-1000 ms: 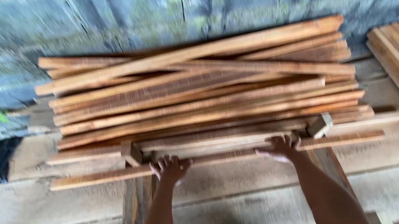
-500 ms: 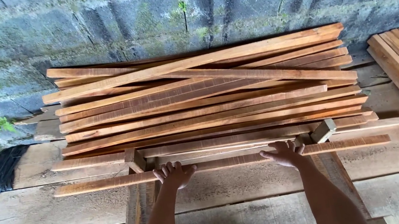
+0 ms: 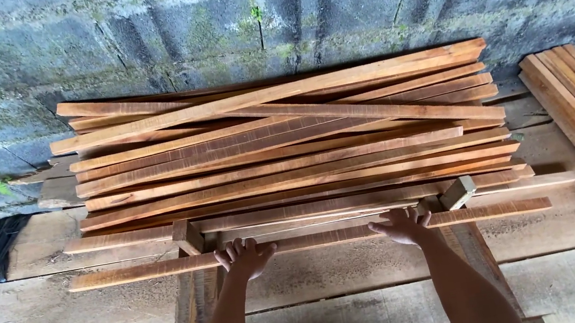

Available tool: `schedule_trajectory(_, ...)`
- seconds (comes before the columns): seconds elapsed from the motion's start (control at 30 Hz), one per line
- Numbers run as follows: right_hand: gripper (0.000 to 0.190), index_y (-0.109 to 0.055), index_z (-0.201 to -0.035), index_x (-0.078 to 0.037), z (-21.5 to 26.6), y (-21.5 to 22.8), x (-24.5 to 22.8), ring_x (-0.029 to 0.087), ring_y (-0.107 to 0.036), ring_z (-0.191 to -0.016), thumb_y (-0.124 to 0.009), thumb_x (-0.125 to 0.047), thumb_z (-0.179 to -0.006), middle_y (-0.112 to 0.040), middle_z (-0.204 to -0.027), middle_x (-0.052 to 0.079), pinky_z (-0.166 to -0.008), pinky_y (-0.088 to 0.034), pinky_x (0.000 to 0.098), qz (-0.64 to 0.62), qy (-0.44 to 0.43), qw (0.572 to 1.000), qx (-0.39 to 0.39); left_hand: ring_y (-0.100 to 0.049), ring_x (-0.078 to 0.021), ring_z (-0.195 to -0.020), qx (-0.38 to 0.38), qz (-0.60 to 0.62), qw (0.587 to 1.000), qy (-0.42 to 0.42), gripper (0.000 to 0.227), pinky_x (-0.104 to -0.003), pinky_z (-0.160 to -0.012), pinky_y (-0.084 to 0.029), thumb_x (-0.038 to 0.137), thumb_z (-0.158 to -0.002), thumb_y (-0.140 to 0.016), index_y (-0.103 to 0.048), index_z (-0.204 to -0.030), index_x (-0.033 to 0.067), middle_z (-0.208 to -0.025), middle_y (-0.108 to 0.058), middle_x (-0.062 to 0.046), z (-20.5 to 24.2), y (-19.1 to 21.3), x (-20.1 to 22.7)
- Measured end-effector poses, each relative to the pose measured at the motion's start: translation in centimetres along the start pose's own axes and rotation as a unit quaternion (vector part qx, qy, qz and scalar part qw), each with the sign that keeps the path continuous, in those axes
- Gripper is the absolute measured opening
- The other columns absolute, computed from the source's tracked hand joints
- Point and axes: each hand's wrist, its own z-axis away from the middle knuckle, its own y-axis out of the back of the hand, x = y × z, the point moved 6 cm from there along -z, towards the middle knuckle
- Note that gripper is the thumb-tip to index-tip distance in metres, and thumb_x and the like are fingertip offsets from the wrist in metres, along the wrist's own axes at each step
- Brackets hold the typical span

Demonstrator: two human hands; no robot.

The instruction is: Arranging and sorting thin wooden planks on a workbench in a workshop.

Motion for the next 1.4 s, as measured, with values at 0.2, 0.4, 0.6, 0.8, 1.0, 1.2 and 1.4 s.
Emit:
schedule_trajectory(0.2,0.098,-0.044,-0.155,-0.023,-1.9,-1.0,1.4,0.029,-0.011,-0.161,-0.039,-0.094,-0.087,-0.033,-0.166,0.014,-0.13,0.008,0.0475,0.003,-0.007,1.0,0.012,0.003,-0.0334,-0.156,0.04,0.01,0.999,-0.008,0.083,-0.07,-0.12,0.011,0.09,-0.093,-0.019,-0.034,-0.145,0.0265,-0.167,-0.015,-0.01,0.2,-0.6,-0.2)
schedule_trajectory(0.4,0.095,-0.043,-0.156,-0.022,-0.3,-0.2,0.3,0.025,-0.015,-0.161,-0.036,-0.091,-0.09,-0.034,-0.167,0.011,-0.129,0.007,0.0477,0.006,0.0,1.0,0.007,-0.002,-0.0302,-0.155,0.088,0.006,0.996,-0.002,0.08,-0.068,-0.122,0.011,0.087,-0.095,-0.018,-0.036,-0.142,0.0244,-0.161,-0.022,-0.008,4.2,1.0,1.3)
schedule_trajectory(0.6,0.091,-0.042,-0.157,-0.022,0.3,0.1,0.3,0.029,-0.012,-0.161,-0.022,-0.086,-0.096,-0.029,-0.169,0.012,-0.128,0.006,0.0528,0.014,0.004,1.0,-0.016,-0.007,-0.0286,-0.155,0.107,-0.025,0.994,0.017,0.082,-0.068,-0.12,0.014,0.087,-0.096,-0.018,-0.037,-0.144,0.0241,-0.162,-0.027,-0.009,3.0,0.4,1.2)
schedule_trajectory(0.8,0.103,-0.038,-0.16,-0.031,-7.2,-3.3,4.7,0.043,-0.001,-0.157,-0.024,-0.101,-0.086,-0.023,-0.169,0.011,-0.119,-0.004,0.0705,0.017,-0.027,0.999,-0.023,-0.012,-0.0282,-0.154,0.15,-0.015,0.989,-0.004,0.082,-0.068,-0.121,0.011,0.085,-0.097,-0.021,-0.038,-0.149,0.023,-0.157,-0.034,-0.009,3.5,0.5,1.1)
schedule_trajectory(1.0,0.1,-0.042,-0.157,-0.027,-5.2,-2.2,3.7,0.044,-0.014,-0.158,-0.025,-0.098,-0.089,-0.028,-0.166,0.018,-0.118,-0.013,0.0735,0.012,0.008,1.0,-0.001,-0.028,-0.0201,-0.148,0.237,-0.002,0.97,-0.062,0.052,-0.075,-0.121,0.001,0.066,-0.1,-0.045,-0.048,-0.136,0.0278,-0.142,-0.047,0.0,3.3,0.8,1.3)
schedule_trajectory(1.2,0.063,-0.055,-0.125,-0.01,-6.3,-2.4,5.2,0.037,-0.055,-0.128,-0.06,-0.063,-0.09,-0.055,-0.125,0.014,-0.104,-0.051,0.0494,0.156,0.171,0.872,0.432,-0.049,-0.0167,-0.136,0.392,-0.127,0.887,-0.209,0.032,-0.054,-0.118,-0.035,0.043,-0.091,-0.068,-0.059,-0.119,0.0306,-0.129,-0.056,0.004,2.7,4.2,1.0)
schedule_trajectory(1.4,0.052,-0.061,-0.12,-0.015,-7.9,1.1,3.7,0.036,-0.062,-0.11,-0.078,-0.036,-0.076,-0.053,-0.108,0.011,-0.087,-0.056,0.0448,0.185,0.244,0.777,0.55,-0.063,-0.0202,-0.11,0.539,-0.145,0.798,-0.227,0.022,-0.043,-0.102,-0.049,0.028,-0.082,-0.071,-0.065,-0.102,0.0204,-0.108,-0.061,0.0,2.4,10.6,-1.6)
